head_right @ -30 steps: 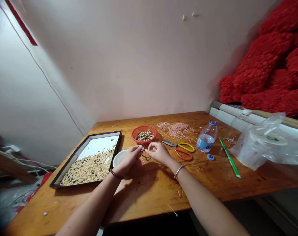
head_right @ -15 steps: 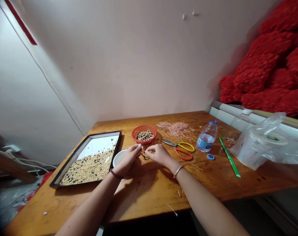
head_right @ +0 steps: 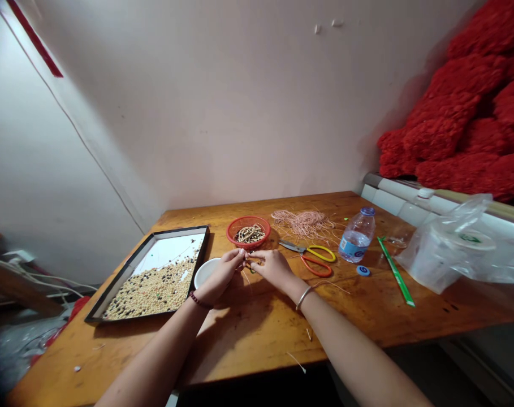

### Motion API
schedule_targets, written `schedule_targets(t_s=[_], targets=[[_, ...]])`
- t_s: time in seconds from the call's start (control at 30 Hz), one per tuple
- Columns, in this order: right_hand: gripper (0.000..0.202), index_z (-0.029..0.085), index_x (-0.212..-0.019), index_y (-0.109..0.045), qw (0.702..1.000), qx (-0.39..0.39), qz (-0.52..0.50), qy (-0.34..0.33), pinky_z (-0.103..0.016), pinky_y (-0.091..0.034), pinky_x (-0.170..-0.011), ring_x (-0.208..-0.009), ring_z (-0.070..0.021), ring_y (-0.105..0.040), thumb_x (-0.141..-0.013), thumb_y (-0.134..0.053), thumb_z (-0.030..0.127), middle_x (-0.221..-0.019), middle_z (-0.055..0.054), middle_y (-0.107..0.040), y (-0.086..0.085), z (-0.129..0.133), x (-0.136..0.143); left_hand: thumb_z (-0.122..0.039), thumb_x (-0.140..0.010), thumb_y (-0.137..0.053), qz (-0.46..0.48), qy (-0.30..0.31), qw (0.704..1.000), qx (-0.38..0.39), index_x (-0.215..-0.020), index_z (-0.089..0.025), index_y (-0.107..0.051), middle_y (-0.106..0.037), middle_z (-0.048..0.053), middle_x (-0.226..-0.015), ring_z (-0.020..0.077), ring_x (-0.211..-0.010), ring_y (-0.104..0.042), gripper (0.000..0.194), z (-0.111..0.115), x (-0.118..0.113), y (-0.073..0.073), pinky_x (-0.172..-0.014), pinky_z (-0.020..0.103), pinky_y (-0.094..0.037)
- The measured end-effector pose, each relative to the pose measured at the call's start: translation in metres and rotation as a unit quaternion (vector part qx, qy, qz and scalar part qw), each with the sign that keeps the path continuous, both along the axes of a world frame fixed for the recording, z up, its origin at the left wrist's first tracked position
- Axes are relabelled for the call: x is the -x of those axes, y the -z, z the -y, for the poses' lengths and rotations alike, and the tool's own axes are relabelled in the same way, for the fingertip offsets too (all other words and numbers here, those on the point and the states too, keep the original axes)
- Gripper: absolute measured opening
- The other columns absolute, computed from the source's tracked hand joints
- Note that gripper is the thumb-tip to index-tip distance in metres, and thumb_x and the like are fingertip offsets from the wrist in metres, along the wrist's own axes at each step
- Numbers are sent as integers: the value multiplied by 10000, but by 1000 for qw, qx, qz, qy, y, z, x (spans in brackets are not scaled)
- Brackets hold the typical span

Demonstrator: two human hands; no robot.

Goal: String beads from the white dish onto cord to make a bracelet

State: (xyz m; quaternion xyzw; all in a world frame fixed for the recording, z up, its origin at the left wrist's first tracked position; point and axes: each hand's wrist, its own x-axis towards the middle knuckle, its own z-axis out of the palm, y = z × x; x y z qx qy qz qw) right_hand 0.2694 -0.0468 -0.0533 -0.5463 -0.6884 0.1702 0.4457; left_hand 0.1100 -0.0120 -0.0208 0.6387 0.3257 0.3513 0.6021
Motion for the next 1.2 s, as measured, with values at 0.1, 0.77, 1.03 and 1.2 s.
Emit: schedule_targets(t_s=[0.1, 0.77, 1.03, 1.2], targets=[[238, 184, -908, -765, 1000, 8, -5, -15, -263, -464, -603, -651, -179, -638, -800, -611, 330, -796, -85, -740, -2, 0, 1, -532, -763, -576, 0, -1, 1000, -3, -705, -156, -529, -444, -29, -619, 77, -522, -336, 384, 0, 1, -1, -504, 221, -255], [288, 152, -704, -713, 951, 84, -284, -90, -246, -412, -546, -601, -142, -539, -689, -691, 439, -576, -25, -605, -36, 6, -5, -491, -826, -504, -114, -40, 983, -135, -879, -176, -568, -581, 17, -764, 146, -691, -524, 326, 4, 3, 1, -638, 250, -414], [290, 141, -740, -680, 920, 145, -351, -101, -223, -124, -405, -402, -45, -189, -683, -693, 425, -413, 85, -341, -34, 5, -11, -438, -883, -435, -161, 0, 964, -211, -901, -165, -611, -650, 56, -839, 173, -758, -585, 326, 3, 3, 4, -671, 265, -434], [288, 141, -779, -652, 895, 154, -398, -129, -226, -100, -407, -390, -40, -149, -706, -679, 418, -416, 108, -292, -30, 4, -15, -416, -872, -469, -198, 5, 943, -268, -858, -184, -617, -660, 38, -804, 156, -674, -560, 275, 5, 4, 3, -616, 243, -398]])
